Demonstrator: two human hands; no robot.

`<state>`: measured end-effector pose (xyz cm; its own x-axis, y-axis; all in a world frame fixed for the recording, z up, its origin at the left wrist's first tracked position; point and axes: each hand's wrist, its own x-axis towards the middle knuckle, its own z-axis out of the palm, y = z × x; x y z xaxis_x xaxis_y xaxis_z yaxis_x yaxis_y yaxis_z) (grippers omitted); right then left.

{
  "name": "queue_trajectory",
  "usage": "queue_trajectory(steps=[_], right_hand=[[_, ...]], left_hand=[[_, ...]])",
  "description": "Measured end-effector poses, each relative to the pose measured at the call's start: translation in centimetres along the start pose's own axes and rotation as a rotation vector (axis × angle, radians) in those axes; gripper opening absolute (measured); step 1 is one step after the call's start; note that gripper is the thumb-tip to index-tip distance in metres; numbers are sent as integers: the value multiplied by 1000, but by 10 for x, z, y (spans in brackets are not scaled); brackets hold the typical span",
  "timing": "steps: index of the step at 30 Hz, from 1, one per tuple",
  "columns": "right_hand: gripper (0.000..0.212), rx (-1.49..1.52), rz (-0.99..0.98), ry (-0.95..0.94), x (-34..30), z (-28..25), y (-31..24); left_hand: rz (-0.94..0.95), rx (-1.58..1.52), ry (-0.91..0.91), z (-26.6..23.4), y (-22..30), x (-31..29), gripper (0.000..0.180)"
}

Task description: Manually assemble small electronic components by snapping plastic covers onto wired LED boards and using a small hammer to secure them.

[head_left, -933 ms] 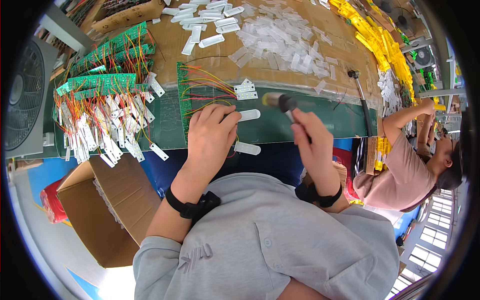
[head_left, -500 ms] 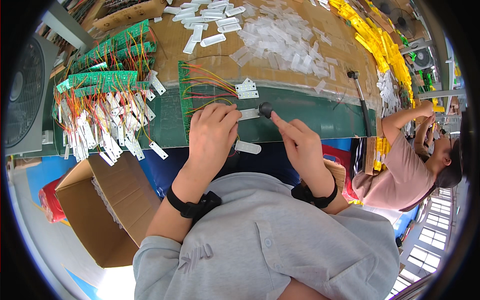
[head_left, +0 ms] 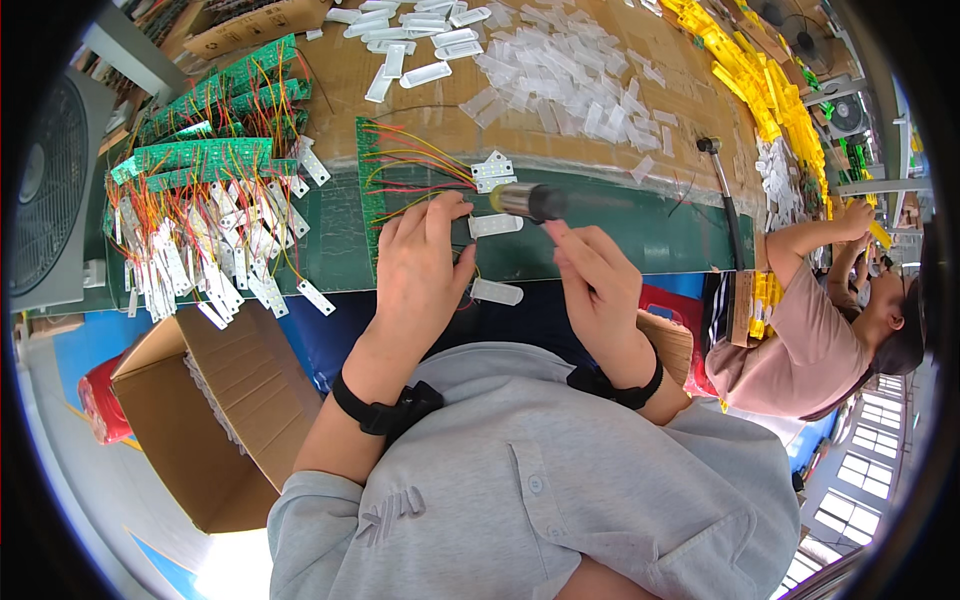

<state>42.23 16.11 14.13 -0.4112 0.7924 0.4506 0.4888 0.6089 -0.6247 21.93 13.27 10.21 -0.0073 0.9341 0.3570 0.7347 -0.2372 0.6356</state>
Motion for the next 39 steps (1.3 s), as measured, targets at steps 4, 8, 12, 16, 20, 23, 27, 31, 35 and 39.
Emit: queue_trajectory(steps=[4,8,12,16,20,23,27,31,35,39], right_hand=[[46,-91,72,-199,0,1,0],[45,-136,90,-332,2,1,8],[35,-112,190,-113,8,-14,20],[20,-420,107,-50,13,-35,46],[9,-432,51,45,20,-58,93],[28,-576,537,101,34,-77,119],[38,-643,641,5,49,-75,136],[39,-727,610,-59,52,-72,143],[23,-659,243,32,63,-54,134],[16,-268,87,-145,106,-20,94]], left_hand=[[3,-8,15,0,-1,0,61],[-13,-23,11,2,-1,0,62],[-40,-23,-31,-4,2,2,55],[56,37,-20,-2,0,1,32],[107,100,1,1,2,3,22],[109,110,2,1,4,3,23],[102,115,-2,2,4,1,23],[111,99,-9,1,4,1,24],[106,88,-31,0,7,3,25],[108,100,-35,-1,8,7,24]])
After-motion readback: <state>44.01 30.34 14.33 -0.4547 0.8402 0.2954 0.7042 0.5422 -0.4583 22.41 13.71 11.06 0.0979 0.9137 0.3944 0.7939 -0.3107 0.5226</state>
